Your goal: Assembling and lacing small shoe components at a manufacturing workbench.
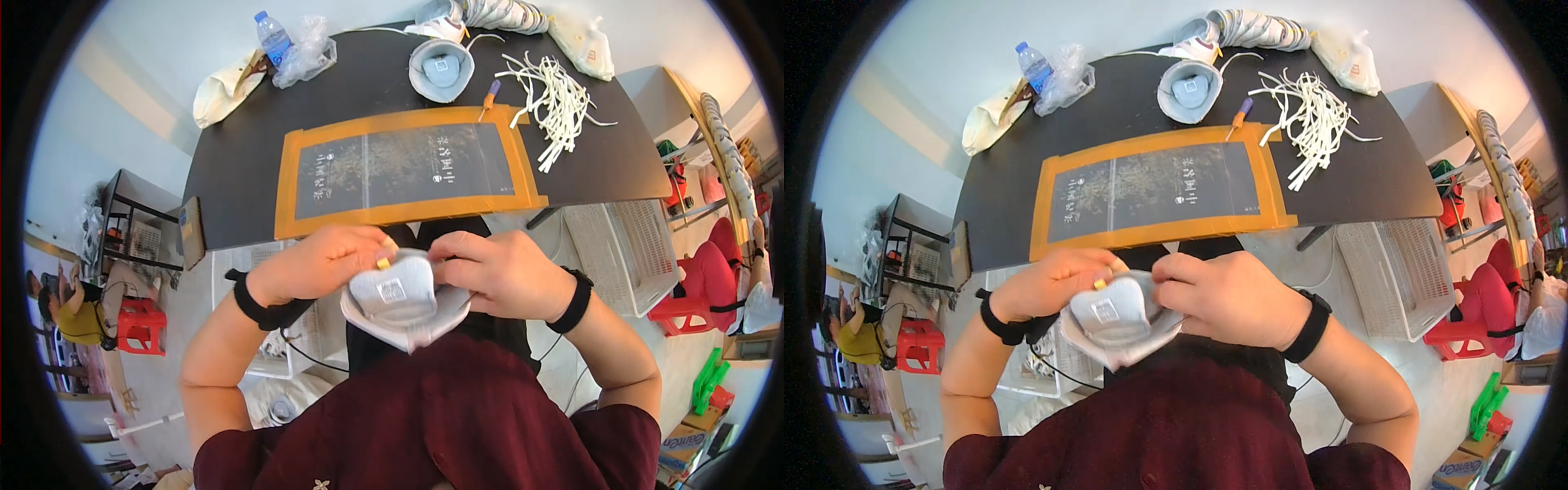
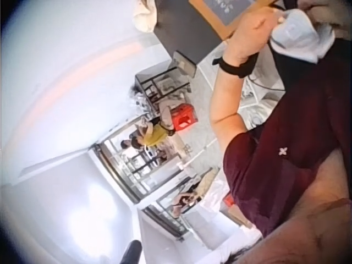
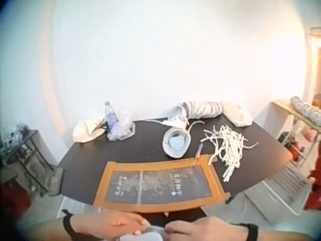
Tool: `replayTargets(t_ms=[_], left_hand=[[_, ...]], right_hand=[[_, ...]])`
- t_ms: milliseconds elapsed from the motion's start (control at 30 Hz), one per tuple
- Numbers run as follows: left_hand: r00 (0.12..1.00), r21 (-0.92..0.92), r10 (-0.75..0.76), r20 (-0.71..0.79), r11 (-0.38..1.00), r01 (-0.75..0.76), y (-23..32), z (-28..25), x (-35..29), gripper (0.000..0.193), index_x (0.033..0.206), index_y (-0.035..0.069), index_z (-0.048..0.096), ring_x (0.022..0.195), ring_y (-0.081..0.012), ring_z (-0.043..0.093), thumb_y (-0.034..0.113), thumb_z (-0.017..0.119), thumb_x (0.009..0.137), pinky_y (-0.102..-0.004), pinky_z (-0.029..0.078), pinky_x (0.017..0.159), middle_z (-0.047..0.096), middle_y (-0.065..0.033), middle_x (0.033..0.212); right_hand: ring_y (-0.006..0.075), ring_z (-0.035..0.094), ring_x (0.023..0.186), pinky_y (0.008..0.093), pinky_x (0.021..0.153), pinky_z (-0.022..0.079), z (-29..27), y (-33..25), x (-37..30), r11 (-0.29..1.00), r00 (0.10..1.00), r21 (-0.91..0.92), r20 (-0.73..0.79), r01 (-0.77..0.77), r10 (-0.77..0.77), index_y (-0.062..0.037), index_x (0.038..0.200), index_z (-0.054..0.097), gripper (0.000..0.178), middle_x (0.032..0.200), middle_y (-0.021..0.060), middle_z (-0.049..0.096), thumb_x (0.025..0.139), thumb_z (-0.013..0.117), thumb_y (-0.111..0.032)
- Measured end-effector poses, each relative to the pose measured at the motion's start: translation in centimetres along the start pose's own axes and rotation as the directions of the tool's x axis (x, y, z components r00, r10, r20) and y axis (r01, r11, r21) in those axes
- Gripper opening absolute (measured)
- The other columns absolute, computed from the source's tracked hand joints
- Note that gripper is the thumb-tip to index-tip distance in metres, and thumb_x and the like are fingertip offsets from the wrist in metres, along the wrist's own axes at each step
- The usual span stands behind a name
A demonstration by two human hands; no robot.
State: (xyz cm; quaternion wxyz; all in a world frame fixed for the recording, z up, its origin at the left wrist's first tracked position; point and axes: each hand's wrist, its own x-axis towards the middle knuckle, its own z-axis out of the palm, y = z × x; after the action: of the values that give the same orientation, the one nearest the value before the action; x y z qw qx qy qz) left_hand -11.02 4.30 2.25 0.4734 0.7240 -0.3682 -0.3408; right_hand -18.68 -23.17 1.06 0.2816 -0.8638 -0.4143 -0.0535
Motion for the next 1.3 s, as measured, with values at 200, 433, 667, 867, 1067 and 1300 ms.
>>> replayTargets(t_ms=[200, 433, 667, 867, 1067, 1300], left_hand=[[0.981, -0.489, -0.117, -0.152, 0.872, 0.028, -3.6, 5.8, -2.2, 0.053, 0.133, 0.005, 0.049, 0.117, -0.0207, 0.054, 0.048, 0.036, 0.104, -0.0364, 0.042, 0.100, 0.056, -0.0102, 0.130], [0.886, -0.553, -0.072, -0.459, 0.803, -0.222, -3.6, 9.8, -2.1, 0.045, 0.133, 0.007, 0.043, 0.120, -0.0171, 0.049, 0.029, 0.060, 0.098, -0.0378, 0.037, 0.105, 0.053, -0.0059, 0.129], [0.792, -0.757, -0.268, -0.548, 0.563, -0.333, -4.2, 10.0, -0.4, 0.013, 0.109, 0.009, 0.054, 0.098, -0.0088, 0.057, 0.020, 0.051, 0.103, -0.0294, 0.048, 0.088, 0.061, -0.0012, 0.106], [0.830, -0.874, -0.399, -0.391, 0.445, -0.197, -4.3, 10.7, 0.9, 0.015, 0.104, 0.010, 0.056, 0.084, -0.0051, 0.061, 0.024, 0.052, 0.103, -0.0219, 0.052, 0.074, 0.064, 0.0005, 0.096], [0.873, -0.914, -0.400, -0.279, 0.390, -0.113, -6.5, 10.8, 1.4, 0.017, 0.111, 0.009, 0.056, 0.088, -0.0061, 0.063, 0.023, 0.051, 0.103, -0.0230, 0.053, 0.076, 0.065, -0.0008, 0.101], [0.837, -0.800, -0.319, -0.444, 0.562, -0.210, -6.2, 9.5, -0.7, 0.018, 0.114, 0.007, 0.055, 0.090, -0.0053, 0.060, 0.019, 0.054, 0.102, -0.0230, 0.051, 0.078, 0.063, -0.0012, 0.102]], right_hand=[[0.0217, 0.066, 0.080, 0.0307, 0.070, 0.052, 3.5, 0.2, -3.1, 0.737, 0.975, 0.663, -0.050, -0.130, 0.218, -0.0057, 0.095, 0.066, 0.018, 0.097, 0.0057, 0.066, 0.086, 0.075, -0.018], [0.0119, 0.059, 0.102, 0.0308, 0.093, 0.047, 6.5, 0.2, -3.8, 0.340, 0.857, 0.929, -0.056, -0.143, 0.513, -0.0011, 0.110, 0.064, 0.022, 0.111, 0.0047, 0.065, 0.093, 0.069, -0.015], [0.0050, 0.053, 0.083, 0.0231, 0.075, 0.045, 7.9, 0.0, -3.8, 0.034, 0.865, 0.978, 0.166, -0.206, 0.473, -0.0044, 0.122, 0.058, 0.032, 0.102, -0.0019, 0.063, 0.096, 0.065, -0.023], [0.0027, 0.037, 0.067, 0.0188, 0.055, 0.030, 8.9, -0.1, -4.3, -0.261, 0.888, 0.906, 0.394, -0.333, 0.238, -0.0079, 0.120, 0.056, 0.031, 0.089, -0.0064, 0.055, 0.096, 0.064, -0.026], [0.0035, 0.044, 0.075, 0.0194, 0.060, 0.036, 10.4, 0.4, -4.6, -0.383, 0.870, 0.872, 0.418, -0.304, 0.263, -0.0044, 0.123, 0.054, 0.036, 0.098, -0.0032, 0.057, 0.095, 0.065, -0.024], [0.0152, 0.050, 0.120, 0.0333, 0.105, 0.040, 10.0, 0.0, -3.2, -0.188, 0.878, 0.943, 0.326, -0.275, 0.349, 0.0006, 0.138, 0.045, 0.057, 0.125, 0.0057, 0.057, 0.092, 0.069, -0.024]])
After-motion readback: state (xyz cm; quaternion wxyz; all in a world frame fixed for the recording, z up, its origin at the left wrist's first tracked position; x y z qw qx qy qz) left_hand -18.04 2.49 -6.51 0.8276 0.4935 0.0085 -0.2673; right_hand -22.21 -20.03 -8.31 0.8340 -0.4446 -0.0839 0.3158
